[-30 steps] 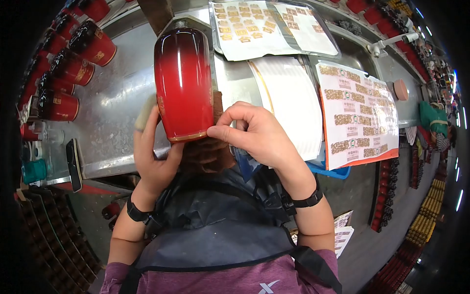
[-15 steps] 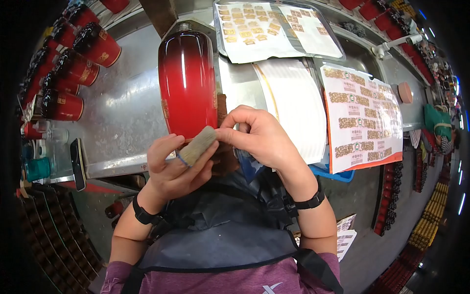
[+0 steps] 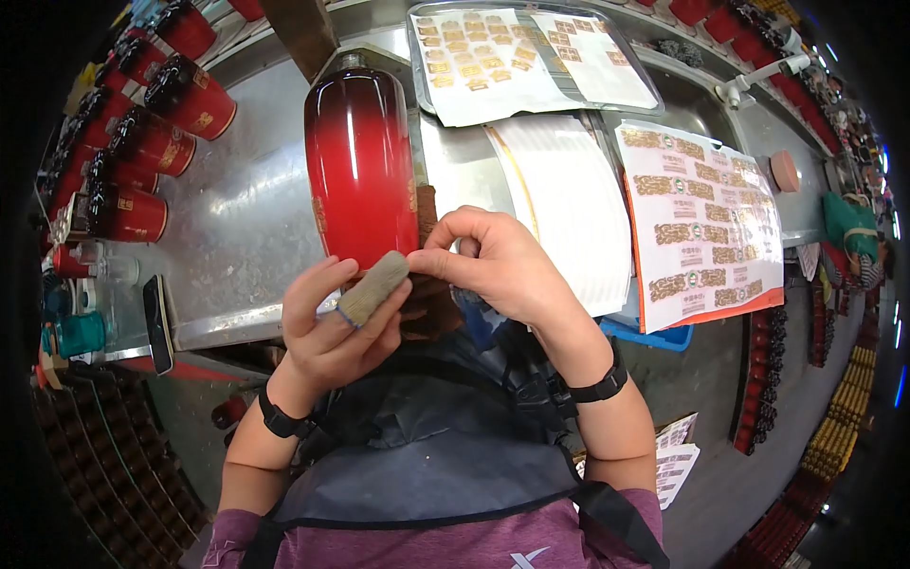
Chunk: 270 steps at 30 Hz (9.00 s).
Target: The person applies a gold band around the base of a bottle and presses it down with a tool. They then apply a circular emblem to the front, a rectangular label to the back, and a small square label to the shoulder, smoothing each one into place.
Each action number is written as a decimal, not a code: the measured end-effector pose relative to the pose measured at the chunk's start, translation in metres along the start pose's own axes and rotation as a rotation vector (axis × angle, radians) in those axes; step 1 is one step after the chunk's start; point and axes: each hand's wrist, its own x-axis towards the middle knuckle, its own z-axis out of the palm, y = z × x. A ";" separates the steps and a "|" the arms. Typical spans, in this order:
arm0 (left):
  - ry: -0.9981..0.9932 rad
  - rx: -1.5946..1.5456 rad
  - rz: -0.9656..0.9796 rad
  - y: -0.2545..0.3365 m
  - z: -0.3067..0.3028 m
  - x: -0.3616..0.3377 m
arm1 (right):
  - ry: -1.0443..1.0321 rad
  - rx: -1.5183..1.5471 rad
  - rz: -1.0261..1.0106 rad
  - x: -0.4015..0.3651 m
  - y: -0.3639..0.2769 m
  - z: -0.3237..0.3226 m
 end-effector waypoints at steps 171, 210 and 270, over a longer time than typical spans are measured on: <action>0.118 -1.485 -1.313 -0.084 -0.079 -0.091 | -0.862 1.044 0.391 -0.110 0.219 -0.024; -0.071 -1.225 -1.260 -0.080 -0.107 -0.029 | -0.945 1.487 0.445 -0.092 0.228 -0.033; 0.127 0.421 0.164 -0.021 -0.048 0.011 | -0.916 1.502 0.370 -0.090 0.234 -0.026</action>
